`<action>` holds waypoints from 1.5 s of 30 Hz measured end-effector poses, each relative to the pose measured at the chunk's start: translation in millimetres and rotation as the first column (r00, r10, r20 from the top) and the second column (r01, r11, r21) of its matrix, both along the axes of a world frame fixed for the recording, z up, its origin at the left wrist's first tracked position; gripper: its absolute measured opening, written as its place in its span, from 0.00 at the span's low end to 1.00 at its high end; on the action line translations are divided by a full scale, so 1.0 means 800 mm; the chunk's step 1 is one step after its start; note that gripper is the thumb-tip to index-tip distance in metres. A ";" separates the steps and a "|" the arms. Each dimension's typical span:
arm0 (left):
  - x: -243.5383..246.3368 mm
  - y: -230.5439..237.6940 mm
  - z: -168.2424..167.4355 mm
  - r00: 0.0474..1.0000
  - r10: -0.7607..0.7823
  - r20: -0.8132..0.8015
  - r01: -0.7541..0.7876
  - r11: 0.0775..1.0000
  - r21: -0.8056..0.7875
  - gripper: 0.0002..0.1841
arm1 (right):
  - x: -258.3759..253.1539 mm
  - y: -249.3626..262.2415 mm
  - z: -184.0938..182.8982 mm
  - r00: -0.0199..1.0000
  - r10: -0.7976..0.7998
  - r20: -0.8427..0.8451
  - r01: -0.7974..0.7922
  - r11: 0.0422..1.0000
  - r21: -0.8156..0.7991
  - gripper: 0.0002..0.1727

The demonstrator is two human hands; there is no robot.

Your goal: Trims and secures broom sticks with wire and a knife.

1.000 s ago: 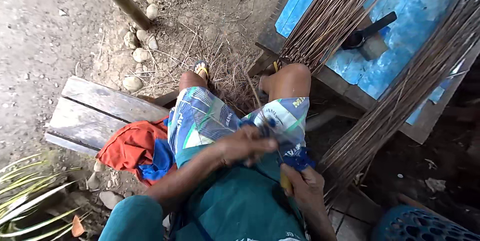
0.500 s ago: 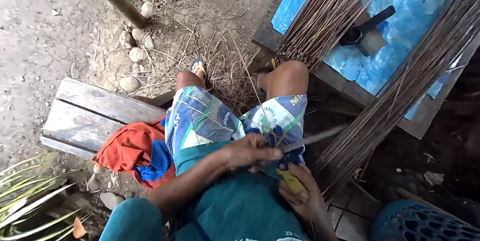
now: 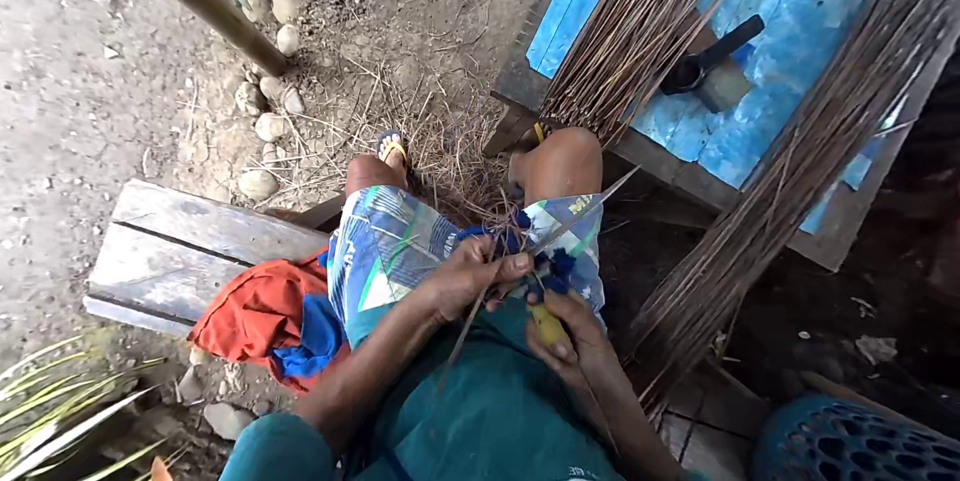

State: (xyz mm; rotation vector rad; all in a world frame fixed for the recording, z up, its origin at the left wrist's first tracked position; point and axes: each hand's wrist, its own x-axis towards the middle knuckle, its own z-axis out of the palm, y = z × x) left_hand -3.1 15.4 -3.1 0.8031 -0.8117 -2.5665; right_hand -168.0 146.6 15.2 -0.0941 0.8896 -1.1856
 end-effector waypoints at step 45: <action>0.051 -0.128 -0.157 0.816 0.522 0.250 -0.578 0.743 0.337 0.29 | -0.180 -0.220 0.067 -0.498 -0.594 -0.632 -0.762 0.647 -0.008 0.09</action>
